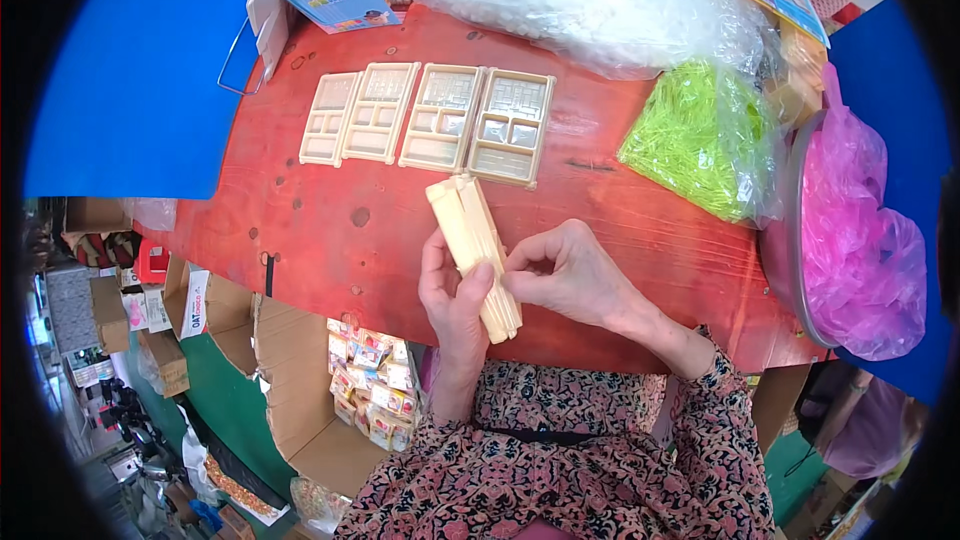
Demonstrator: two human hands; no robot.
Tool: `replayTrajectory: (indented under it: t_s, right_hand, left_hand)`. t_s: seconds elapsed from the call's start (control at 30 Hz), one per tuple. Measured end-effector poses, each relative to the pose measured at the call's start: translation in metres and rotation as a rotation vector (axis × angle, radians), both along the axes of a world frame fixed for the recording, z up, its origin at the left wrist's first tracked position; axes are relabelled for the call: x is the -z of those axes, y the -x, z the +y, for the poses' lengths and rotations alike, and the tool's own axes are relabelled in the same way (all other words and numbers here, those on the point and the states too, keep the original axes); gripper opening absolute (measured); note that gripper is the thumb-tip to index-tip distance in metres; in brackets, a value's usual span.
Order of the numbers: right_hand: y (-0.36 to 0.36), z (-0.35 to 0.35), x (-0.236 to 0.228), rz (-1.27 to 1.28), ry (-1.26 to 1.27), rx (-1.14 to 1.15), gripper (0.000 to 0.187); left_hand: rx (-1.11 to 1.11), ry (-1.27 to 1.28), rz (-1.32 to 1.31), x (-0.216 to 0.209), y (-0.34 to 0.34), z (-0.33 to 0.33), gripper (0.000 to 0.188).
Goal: Apply labels to plastic containers and organize trays on a workbench.
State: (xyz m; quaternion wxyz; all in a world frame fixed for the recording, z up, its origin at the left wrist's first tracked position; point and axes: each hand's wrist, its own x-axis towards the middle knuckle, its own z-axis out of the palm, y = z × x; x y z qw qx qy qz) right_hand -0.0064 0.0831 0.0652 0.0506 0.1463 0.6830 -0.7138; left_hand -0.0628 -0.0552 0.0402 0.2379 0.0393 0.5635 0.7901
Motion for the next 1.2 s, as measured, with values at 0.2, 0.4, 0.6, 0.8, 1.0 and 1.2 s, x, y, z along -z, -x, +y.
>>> replayTrajectory:
  t_s: [0.2,0.4,0.6,0.8,1.0,1.2]
  right_hand:
    - [-0.004,0.013,-0.004,-0.029,0.107,0.122,0.013]
    - [0.006,0.036,-0.012,0.002,-0.716,0.515,0.015]
    - [0.037,0.042,0.033,-0.141,-1.216,0.492,0.02]
    - [0.062,0.035,0.048,-0.164,-1.291,0.41,0.021]
    - [0.075,0.033,0.051,-0.164,-1.274,0.441,0.023]
    - [0.082,0.029,0.053,-0.09,-1.16,0.428,0.022]
  left_hand:
    - [0.089,-0.097,-0.158,-0.003,0.005,0.006,0.048]
    - [0.096,-0.106,-0.269,0.023,0.019,-0.012,0.057]
    - [0.12,-0.066,-0.278,0.017,0.013,-0.007,0.063]
    - [0.112,-0.049,-0.291,0.016,0.014,-0.01,0.065]
    - [0.134,-0.134,-0.333,0.013,0.016,-0.012,0.058]
    - [0.134,-0.128,-0.338,0.012,0.016,-0.013,0.058]
